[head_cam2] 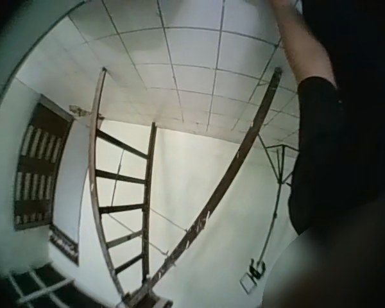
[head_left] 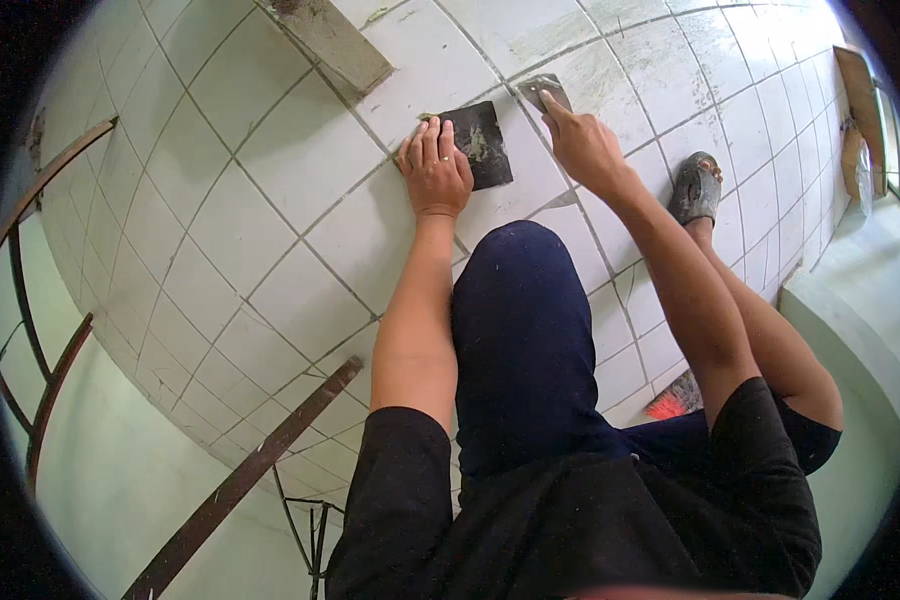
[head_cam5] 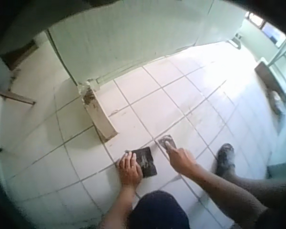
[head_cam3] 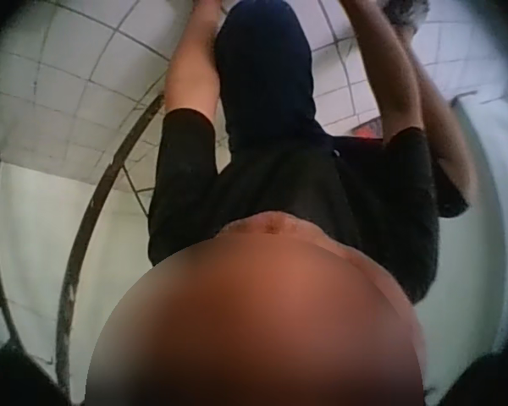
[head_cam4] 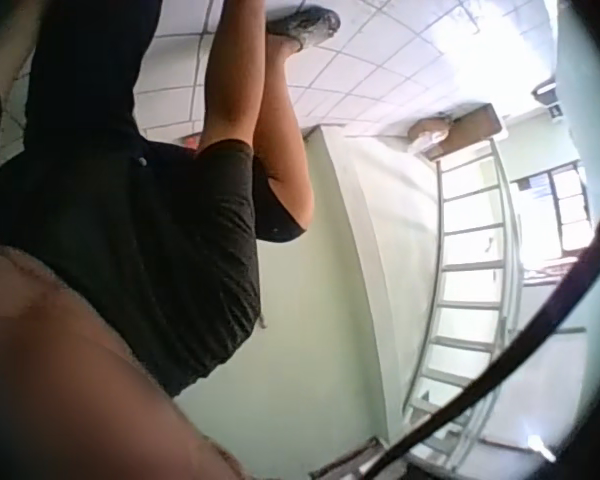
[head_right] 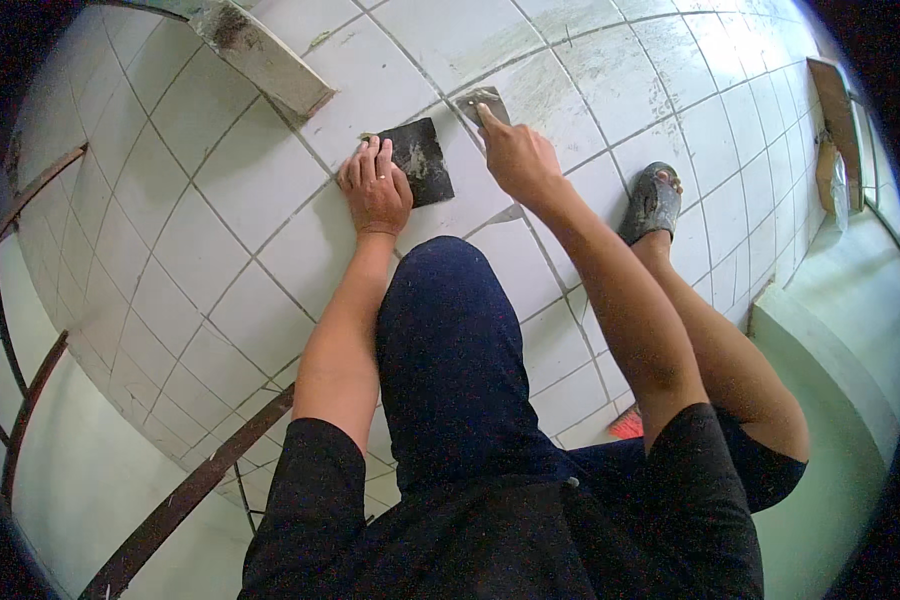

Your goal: Applying grout to the joints between floor tiles using a spatula and then sweeping the area.

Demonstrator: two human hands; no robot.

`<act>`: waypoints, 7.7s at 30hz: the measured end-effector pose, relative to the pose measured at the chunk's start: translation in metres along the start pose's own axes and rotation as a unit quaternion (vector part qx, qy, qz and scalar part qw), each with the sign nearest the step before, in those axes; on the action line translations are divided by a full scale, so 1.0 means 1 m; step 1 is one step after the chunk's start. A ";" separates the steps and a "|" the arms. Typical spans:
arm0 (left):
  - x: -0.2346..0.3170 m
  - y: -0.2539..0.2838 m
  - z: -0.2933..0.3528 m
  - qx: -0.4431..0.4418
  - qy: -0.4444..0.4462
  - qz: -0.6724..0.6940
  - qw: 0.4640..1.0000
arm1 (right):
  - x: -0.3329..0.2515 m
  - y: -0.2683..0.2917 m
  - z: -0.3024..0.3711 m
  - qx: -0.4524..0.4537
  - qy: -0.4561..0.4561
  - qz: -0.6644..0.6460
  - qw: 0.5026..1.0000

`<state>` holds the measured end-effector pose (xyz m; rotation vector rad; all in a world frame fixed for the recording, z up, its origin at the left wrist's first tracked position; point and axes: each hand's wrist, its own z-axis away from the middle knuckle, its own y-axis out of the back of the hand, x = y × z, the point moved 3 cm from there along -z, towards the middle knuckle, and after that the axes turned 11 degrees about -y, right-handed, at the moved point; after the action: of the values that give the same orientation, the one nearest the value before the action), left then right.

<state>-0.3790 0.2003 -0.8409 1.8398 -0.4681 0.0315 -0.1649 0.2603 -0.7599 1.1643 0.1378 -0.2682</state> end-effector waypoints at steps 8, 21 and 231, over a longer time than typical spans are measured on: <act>0.000 0.001 0.001 -0.008 0.007 0.013 1.000 | -0.004 0.004 0.013 0.016 -0.012 -0.066 0.998; -0.008 -0.006 0.007 -0.003 0.003 0.040 0.999 | 0.002 -0.051 0.029 -0.090 0.177 0.064 0.978; 0.008 -0.011 -0.005 -0.015 -0.009 -0.005 1.000 | 0.154 0.072 -0.111 -0.106 -0.233 -0.089 0.963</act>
<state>-0.3669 0.2050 -0.8477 1.8147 -0.4706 0.0015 0.0066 0.3673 -0.7775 0.8513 -0.1422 -0.6624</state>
